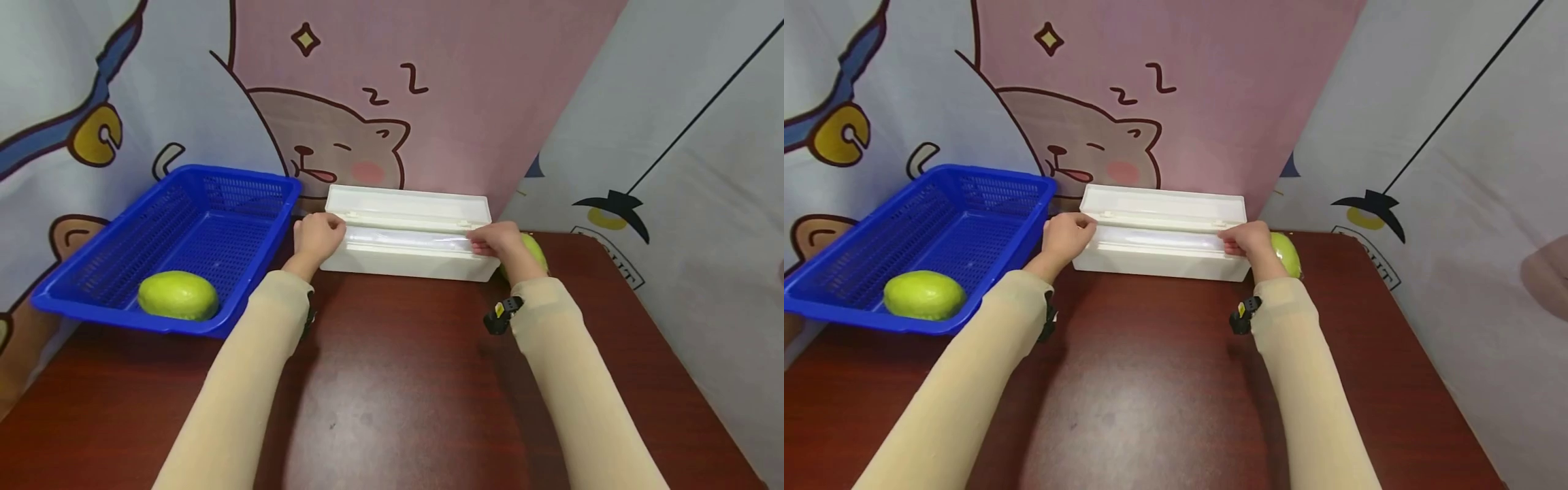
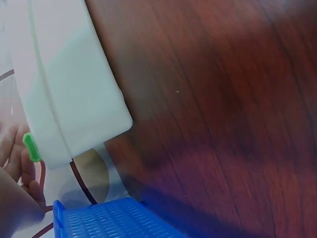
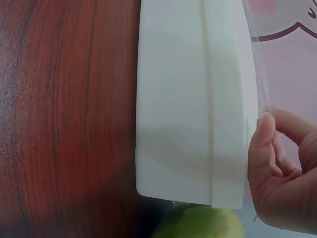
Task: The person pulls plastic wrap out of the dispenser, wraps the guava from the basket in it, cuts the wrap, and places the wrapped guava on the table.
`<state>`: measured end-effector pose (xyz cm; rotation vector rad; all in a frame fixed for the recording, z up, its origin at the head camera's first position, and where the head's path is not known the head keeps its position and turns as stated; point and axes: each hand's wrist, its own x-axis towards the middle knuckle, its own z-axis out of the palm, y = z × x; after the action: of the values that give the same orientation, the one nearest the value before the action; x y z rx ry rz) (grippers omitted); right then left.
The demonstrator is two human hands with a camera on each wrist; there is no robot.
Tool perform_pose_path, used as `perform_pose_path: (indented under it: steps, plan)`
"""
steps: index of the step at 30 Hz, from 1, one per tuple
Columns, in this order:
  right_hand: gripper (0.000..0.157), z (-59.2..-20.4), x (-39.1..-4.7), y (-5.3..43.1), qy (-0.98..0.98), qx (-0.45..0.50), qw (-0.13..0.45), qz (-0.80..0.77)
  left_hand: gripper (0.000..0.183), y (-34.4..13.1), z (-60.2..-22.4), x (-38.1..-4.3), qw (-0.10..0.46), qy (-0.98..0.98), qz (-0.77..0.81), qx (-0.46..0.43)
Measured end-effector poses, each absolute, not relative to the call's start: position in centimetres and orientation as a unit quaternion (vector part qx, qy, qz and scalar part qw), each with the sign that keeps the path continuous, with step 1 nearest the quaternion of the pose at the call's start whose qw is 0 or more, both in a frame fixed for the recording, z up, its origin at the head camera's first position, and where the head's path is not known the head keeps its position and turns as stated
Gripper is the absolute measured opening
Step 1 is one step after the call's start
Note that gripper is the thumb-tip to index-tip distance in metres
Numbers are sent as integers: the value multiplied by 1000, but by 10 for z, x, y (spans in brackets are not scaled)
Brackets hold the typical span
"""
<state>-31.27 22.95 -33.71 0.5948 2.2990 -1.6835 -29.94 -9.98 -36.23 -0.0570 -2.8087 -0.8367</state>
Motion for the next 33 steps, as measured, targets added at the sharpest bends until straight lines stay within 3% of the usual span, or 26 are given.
perform_pose_path:
  steps: [7, 15, 24, 33]
  plan:
    - [7, -337, -316, 231, 784, 216, 127, -569, 27, -90, -363, -303, 123, -929, -345, 57]
    - [33, -339, -317, 228, 767, 207, 87, -601, 21, -76, -364, -304, 188, -893, -394, 109]
    - [8, -331, -315, 227, 737, 206, 49, -642, 19, -77, -358, -308, 217, -862, -447, 96]
    - [8, -320, -312, 228, 713, 203, 45, -670, 20, -82, -350, -311, 225, -847, -472, 92]
